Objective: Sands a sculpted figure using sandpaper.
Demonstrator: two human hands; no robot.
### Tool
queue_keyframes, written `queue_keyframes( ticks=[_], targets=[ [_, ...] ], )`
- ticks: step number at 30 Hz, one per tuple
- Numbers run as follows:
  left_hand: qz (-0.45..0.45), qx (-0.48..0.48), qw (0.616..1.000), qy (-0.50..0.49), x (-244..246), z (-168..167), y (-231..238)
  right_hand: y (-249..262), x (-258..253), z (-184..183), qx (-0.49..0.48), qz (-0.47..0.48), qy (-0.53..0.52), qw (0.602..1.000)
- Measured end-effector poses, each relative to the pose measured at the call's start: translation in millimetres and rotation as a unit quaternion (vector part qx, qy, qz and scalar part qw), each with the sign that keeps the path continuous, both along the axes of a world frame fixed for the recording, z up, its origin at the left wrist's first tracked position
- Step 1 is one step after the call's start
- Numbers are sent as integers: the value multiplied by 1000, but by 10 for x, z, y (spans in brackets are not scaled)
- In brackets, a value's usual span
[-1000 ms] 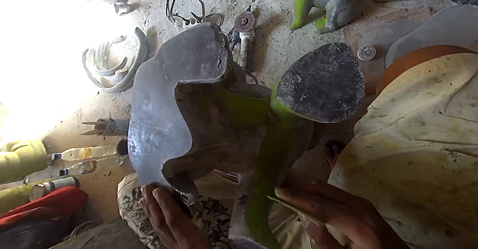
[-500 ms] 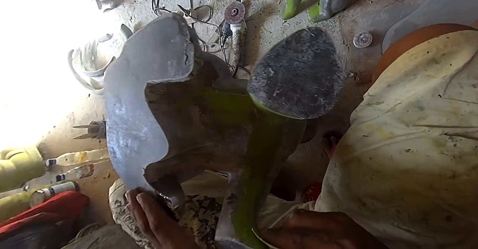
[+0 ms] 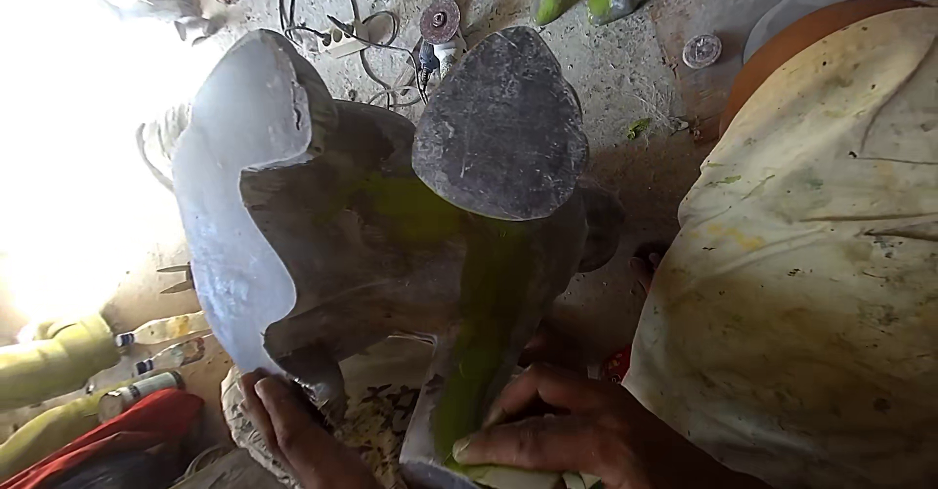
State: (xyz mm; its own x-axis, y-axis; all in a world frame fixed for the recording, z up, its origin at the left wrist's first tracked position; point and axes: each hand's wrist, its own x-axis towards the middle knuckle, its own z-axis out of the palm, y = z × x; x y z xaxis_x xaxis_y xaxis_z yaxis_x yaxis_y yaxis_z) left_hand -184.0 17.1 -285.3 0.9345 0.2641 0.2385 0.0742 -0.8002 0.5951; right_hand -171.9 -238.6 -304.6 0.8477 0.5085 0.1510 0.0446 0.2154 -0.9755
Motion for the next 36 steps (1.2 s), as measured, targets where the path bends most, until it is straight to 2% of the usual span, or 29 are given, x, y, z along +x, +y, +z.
queue_keyframes(
  ticks=[3,6,8,11,14,15,20,26,31,36],
  targets=[
    [23,-29,999,-8,13,-42,61,-67,-78,135,-6,-3,19,1000],
    [-24,36,999,-3,-37,-38,70,-127,-220,210,-13,-9,25,1000],
    [-20,26,999,-10,-49,-71,98,-148,-294,200,-25,-14,2,1000],
    [27,-10,1000,0,33,11,-103,-220,-334,152,-46,-22,-33,998],
    [13,7,1000,-10,-20,-18,-100,-332,-246,121,-26,-47,-32,998],
    [-7,43,999,-8,-57,-26,-107,-378,-175,127,-28,-52,-23,998],
    [-46,141,989,-7,-94,42,-293,-415,134,112,-169,-53,-7,984],
    [-39,172,984,-1,-120,98,-485,-259,300,186,-289,-70,-51,954],
    [-19,168,985,12,-165,107,-561,-187,175,313,-369,-2,-106,923],
    [-9,154,988,19,-187,94,-538,-393,75,291,-386,84,-97,914]
  ],
)
